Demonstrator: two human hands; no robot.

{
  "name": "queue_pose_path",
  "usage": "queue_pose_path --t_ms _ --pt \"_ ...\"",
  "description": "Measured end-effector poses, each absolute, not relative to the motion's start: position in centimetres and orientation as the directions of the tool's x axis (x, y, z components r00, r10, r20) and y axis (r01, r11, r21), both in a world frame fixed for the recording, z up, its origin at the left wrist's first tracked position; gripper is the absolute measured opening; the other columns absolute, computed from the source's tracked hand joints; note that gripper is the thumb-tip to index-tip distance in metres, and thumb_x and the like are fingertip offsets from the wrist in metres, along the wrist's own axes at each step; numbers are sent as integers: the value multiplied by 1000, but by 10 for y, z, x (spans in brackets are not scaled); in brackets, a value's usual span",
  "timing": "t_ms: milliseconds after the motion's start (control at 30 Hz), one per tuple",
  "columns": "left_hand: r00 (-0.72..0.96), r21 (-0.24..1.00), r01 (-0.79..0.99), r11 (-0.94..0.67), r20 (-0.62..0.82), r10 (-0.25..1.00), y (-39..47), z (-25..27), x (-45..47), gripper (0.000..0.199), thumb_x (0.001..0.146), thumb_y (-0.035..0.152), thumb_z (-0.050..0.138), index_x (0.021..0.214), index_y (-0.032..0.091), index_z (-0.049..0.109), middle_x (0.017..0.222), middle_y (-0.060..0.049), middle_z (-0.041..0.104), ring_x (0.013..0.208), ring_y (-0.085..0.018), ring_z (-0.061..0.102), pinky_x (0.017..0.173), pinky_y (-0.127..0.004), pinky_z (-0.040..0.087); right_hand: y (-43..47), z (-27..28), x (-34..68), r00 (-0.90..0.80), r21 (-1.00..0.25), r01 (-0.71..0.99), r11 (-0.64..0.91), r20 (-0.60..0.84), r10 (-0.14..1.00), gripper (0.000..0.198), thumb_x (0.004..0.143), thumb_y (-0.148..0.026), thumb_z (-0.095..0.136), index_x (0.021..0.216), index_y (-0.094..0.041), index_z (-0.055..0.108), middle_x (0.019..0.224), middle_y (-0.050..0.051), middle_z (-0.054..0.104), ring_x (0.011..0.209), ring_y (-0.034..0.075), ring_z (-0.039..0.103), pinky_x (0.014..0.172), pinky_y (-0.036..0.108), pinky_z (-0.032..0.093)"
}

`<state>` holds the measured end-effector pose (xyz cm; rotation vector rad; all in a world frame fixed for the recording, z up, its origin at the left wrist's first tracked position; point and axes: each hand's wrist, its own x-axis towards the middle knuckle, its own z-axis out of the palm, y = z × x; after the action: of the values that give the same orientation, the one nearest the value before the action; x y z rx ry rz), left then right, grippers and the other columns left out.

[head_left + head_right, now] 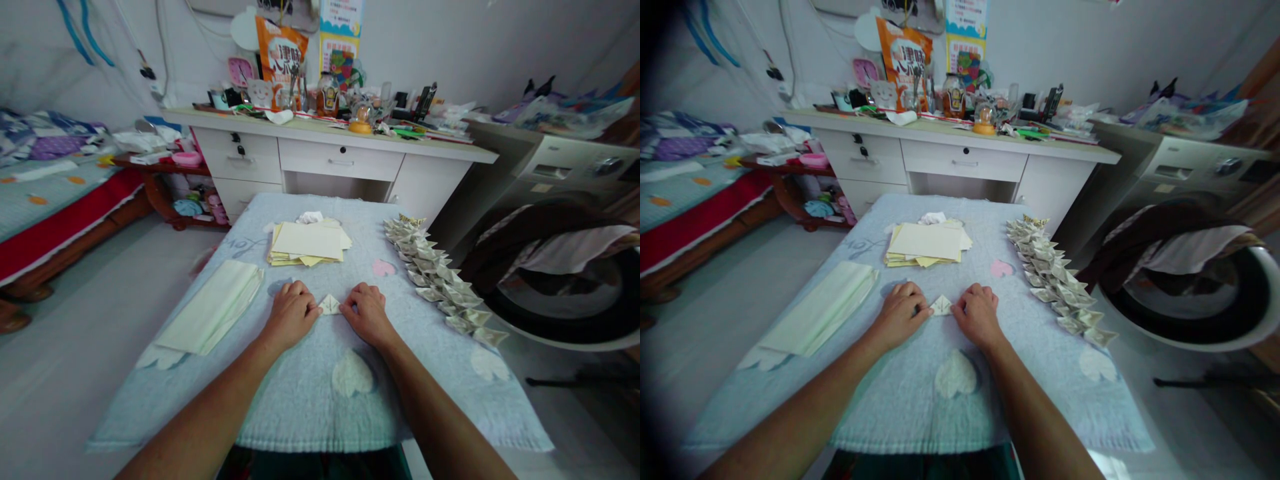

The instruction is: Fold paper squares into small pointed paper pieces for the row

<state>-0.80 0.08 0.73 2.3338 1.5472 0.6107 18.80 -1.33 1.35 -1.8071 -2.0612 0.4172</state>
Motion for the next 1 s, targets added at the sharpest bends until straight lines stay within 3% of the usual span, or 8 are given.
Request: queue_pose_path --t_ms 733,867,1000 --pt "293 235 916 -326 166 942 -13 12 3 19 88 31 48 84 20 63 99 -7 54 98 -25 46 82 -40 34 -11 10 183 -53 -393 916 87 96 994 19 85 -32 59 72 -19 64 95 5 57 94 22 44 79 33 28" --pt "275 259 911 -321 201 940 -13 9 4 16 86 28 53 95 22 64 100 -7 55 99 -25 44 85 -42 34 -11 9 182 -56 -377 922 90 100 993 19 85 -32 60 71 -19 63 94 5 56 94 22 44 79 33 28" --pt "417 336 805 -489 266 869 -8 4 3 37 84 14 53 114 32 63 111 -4 55 104 -23 43 89 -39 35 -12 9 181 -56 -376 922 90 99 993 20 85 -32 59 70 -19 64 93 5 56 94 22 44 79 33 28"
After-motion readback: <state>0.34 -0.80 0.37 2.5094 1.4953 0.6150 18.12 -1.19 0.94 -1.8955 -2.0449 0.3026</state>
